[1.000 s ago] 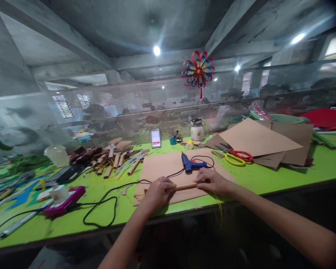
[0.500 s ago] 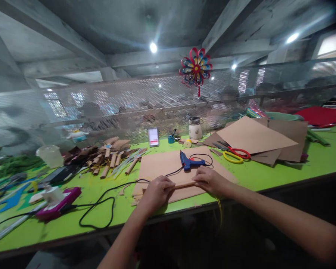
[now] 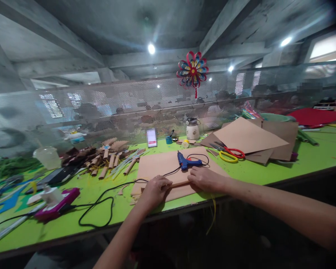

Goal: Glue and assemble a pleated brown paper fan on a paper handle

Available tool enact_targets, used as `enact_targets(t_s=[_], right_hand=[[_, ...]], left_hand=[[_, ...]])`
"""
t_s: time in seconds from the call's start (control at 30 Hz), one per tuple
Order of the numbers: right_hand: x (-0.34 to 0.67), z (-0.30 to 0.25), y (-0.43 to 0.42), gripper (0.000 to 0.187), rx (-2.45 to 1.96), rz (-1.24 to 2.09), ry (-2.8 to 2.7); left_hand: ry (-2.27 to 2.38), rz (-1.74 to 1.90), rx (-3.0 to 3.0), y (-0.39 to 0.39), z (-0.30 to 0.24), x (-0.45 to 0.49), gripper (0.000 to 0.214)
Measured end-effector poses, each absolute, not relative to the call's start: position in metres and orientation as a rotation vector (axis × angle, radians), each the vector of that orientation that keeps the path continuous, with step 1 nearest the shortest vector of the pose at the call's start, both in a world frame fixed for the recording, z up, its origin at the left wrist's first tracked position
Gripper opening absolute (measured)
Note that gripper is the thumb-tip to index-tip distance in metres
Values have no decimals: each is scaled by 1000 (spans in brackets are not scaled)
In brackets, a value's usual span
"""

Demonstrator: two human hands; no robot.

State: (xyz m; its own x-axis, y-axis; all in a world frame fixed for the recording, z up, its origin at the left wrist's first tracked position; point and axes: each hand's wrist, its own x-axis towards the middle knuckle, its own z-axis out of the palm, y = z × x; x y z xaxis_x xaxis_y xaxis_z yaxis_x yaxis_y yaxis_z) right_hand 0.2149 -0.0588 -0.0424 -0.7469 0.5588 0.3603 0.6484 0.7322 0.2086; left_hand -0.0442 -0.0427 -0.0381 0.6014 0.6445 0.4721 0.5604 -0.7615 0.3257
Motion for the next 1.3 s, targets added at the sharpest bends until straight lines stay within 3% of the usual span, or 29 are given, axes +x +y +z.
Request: enact_targets(t_s=[0.33,0.4,0.57,0.63,0.7,0.83,0.97,1.13,1.3], right_hand=[[218,-39,-57,16,-1000,-169,-2549],[221,-37,-59,16,-1052,-43,-2448],[227,-31,-65,19,-1140,374,-2110],[224,-28,-67,27,-1128,587,-1966],[217,-26,-69,36,-1079,800,-1831],[198,-27,-71,40,-944,1087,-1628],[183,-29,-77,30,-763,1396,-1360],[167,-30,-89,16,-462,1682,-1021],[151,-28,-97,25,-291,1771,-955]], left_hand=[[1094,963,2555,-45,-18,-42,33],[1096,1138,2489,-52,-9,-45,31],[1143,2003,2116,-84,10,-52,21],[1171,1865,1892,-87,11,-48,20],[1136,1433,1642,-79,10,-40,28],[742,1022,1222,-50,12,-20,35],[426,928,1182,-37,22,-6,30],[345,913,1164,-38,22,-1,35],[347,943,1127,-38,14,-1,36]])
